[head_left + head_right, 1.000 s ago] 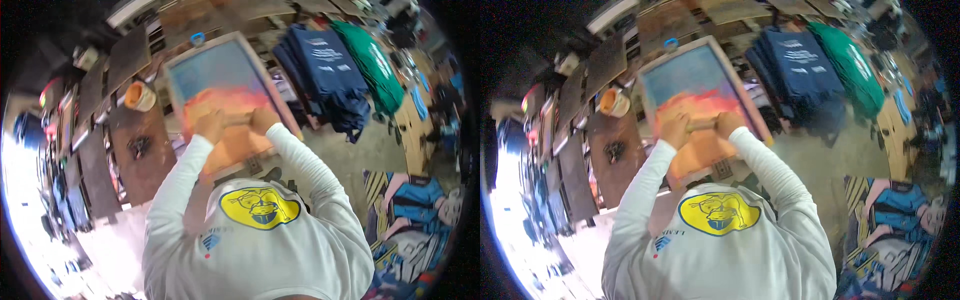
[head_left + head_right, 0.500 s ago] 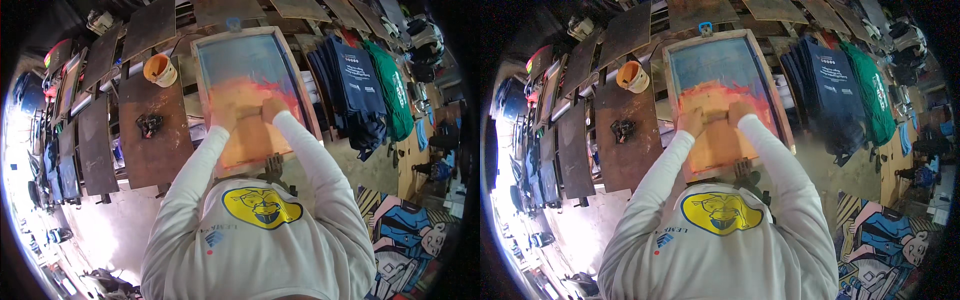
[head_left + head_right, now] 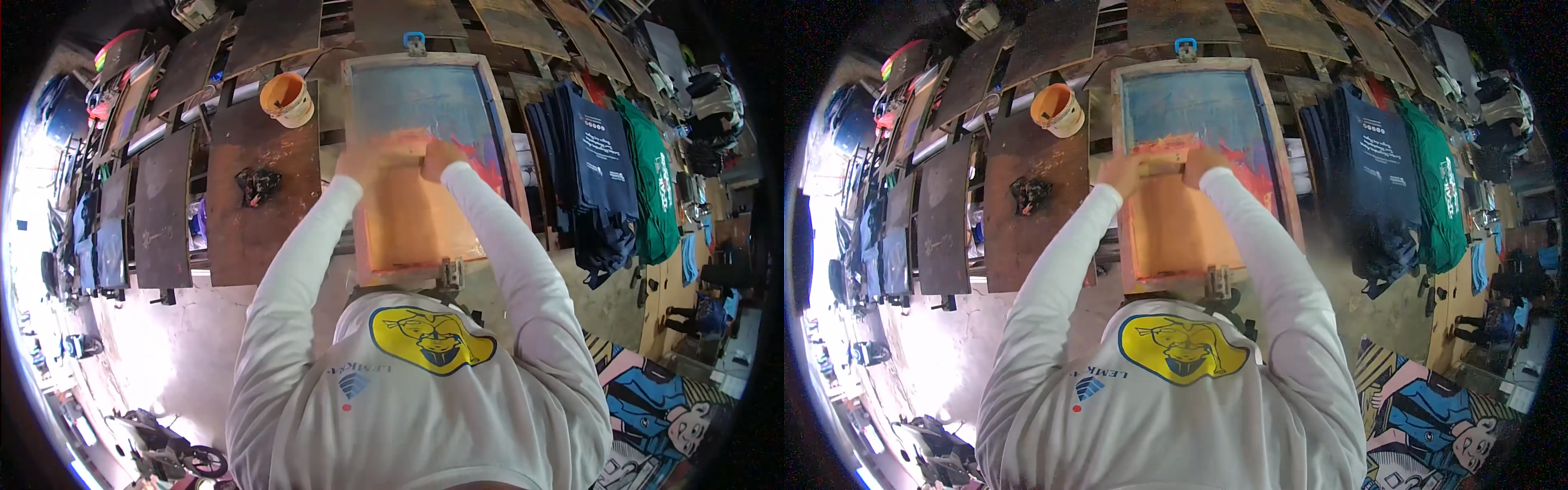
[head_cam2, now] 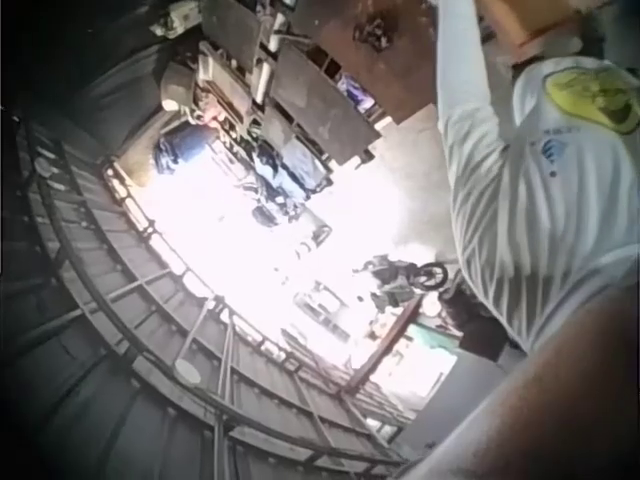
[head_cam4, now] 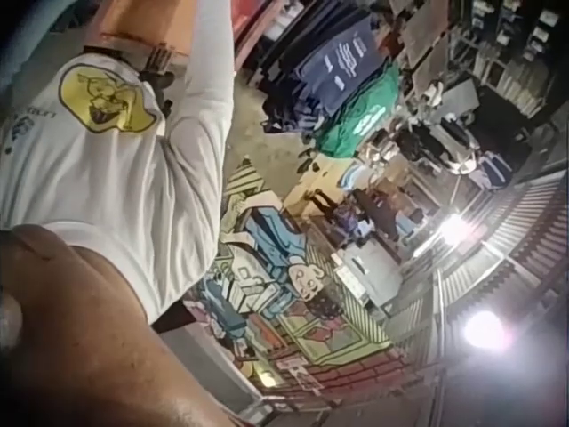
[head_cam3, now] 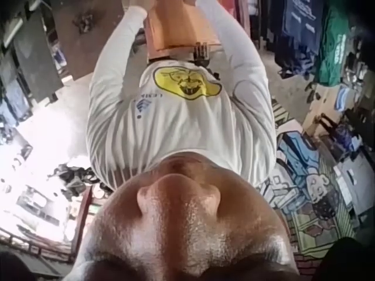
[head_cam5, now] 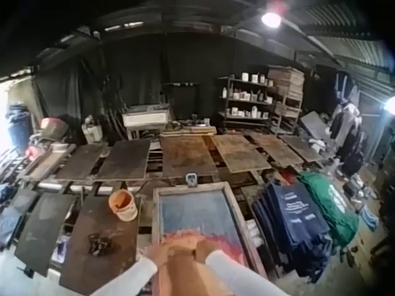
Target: Applying ink to a screen and printing a design onto shirts.
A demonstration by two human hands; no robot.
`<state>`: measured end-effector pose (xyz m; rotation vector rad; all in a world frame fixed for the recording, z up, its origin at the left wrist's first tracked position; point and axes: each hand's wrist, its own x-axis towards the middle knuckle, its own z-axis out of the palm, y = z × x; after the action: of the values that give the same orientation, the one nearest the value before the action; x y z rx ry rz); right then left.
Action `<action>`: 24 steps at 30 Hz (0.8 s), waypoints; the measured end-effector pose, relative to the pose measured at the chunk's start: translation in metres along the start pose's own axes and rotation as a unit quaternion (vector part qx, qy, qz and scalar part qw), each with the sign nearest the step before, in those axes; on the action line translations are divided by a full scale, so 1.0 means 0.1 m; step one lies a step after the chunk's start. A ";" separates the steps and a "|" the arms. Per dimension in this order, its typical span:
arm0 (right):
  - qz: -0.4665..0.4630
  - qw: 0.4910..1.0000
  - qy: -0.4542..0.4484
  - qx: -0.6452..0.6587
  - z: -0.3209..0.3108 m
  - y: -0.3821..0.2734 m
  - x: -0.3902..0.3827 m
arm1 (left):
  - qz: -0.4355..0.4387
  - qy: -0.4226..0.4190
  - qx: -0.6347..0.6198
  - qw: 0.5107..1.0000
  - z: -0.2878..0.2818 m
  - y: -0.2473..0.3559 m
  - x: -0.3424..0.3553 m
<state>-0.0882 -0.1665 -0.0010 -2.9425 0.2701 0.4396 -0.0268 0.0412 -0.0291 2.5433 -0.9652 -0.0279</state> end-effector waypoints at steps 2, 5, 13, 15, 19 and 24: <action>0.000 0.999 0.033 0.011 0.04 -0.01 0.16 | -0.015 -0.026 0.037 0.999 0.03 -0.06 0.14; -0.001 1.000 -0.001 -0.011 0.12 0.00 0.18 | 0.001 0.061 0.047 0.997 0.21 -0.08 -0.02; -0.042 0.996 -0.081 0.001 0.26 -0.03 -0.74 | -0.034 -0.102 0.032 0.994 0.27 0.27 -0.90; -0.028 0.995 -0.099 -0.002 0.20 -0.05 -0.75 | -0.051 -0.125 0.031 0.990 0.19 0.32 -0.89; -0.048 0.994 -0.089 -0.041 -0.06 -0.05 -0.24 | -0.055 -0.118 0.047 0.990 0.00 0.18 -0.43; 0.001 1.000 -0.009 0.007 -0.22 -0.04 0.40 | -0.050 -0.098 0.069 0.992 -0.13 -0.13 0.38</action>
<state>-0.0439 -0.1726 0.0082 -2.9240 0.2728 0.4640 0.0128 0.0305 -0.0176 2.7544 -0.9383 -0.2528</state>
